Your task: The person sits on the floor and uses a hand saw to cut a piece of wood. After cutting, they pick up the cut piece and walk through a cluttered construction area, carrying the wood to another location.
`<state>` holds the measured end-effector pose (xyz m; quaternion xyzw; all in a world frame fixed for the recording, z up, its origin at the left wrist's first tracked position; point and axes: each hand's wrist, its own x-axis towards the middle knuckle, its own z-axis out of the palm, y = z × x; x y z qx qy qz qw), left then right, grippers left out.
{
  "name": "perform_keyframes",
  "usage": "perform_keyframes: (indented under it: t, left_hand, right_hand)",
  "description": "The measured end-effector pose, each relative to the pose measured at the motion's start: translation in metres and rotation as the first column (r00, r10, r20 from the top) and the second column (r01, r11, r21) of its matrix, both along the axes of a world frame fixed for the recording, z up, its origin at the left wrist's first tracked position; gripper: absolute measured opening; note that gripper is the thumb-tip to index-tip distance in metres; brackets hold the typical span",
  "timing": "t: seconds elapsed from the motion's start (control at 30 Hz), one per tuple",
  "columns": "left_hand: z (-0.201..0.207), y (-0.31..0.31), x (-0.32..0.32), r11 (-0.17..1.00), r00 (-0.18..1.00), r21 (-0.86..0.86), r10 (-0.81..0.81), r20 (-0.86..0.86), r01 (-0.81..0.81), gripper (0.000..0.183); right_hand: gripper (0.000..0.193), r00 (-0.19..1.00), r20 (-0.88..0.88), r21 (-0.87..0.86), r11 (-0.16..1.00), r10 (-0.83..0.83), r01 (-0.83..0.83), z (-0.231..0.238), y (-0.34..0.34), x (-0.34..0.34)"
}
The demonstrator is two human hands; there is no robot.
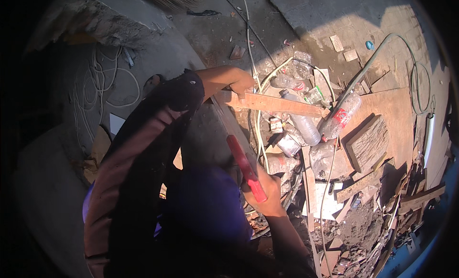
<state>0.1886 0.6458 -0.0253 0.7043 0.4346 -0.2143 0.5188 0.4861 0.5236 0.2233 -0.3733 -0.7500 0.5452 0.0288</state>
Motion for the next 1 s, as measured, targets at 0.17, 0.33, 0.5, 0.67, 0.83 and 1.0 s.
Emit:
perform_keyframes:
  t: [0.17, 0.33, 0.5, 0.67, 0.83, 1.0]
  left_hand:
    - [-0.014, 0.0, -0.013, 0.999, 0.98, 0.021, 0.039, 0.194, -0.044, 0.05]
    - [0.003, 0.008, -0.013, 0.999, 0.99, 0.018, 0.042, 0.135, -0.045, 0.046]
    - [-0.029, 0.004, -0.033, 0.995, 0.977, 0.055, 0.065, 0.204, -0.078, 0.045]
    - [-0.012, 0.0, -0.021, 0.997, 0.992, 0.079, 0.017, 0.124, -0.027, 0.047]
    - [-0.023, 0.022, -0.009, 0.992, 0.986, 0.125, -0.014, 0.169, -0.007, 0.052]
    - [-0.042, -0.01, -0.027, 0.995, 0.98, -0.005, 0.098, 0.17, -0.098, 0.053]
  right_hand:
    - [0.06, 0.956, 0.259, 0.153, 0.971, 0.14, -0.184, 0.044, 0.006, 0.042]
    - [0.046, 0.994, -0.106, -0.069, 0.997, 0.031, -0.038, -0.091, 0.028, -0.071]
    - [0.055, 0.999, 0.015, -0.023, 0.998, 0.052, -0.052, -0.036, 0.01, -0.045]
    - [0.061, 0.992, 0.089, 0.004, 0.996, 0.087, -0.088, 0.014, -0.004, 0.035]
    - [0.047, 0.977, -0.211, 0.001, 1.0, -0.018, 0.019, -0.113, 0.039, -0.092]
    - [0.05, 0.999, -0.012, 0.059, 0.997, 0.053, -0.052, -0.051, 0.021, -0.056]
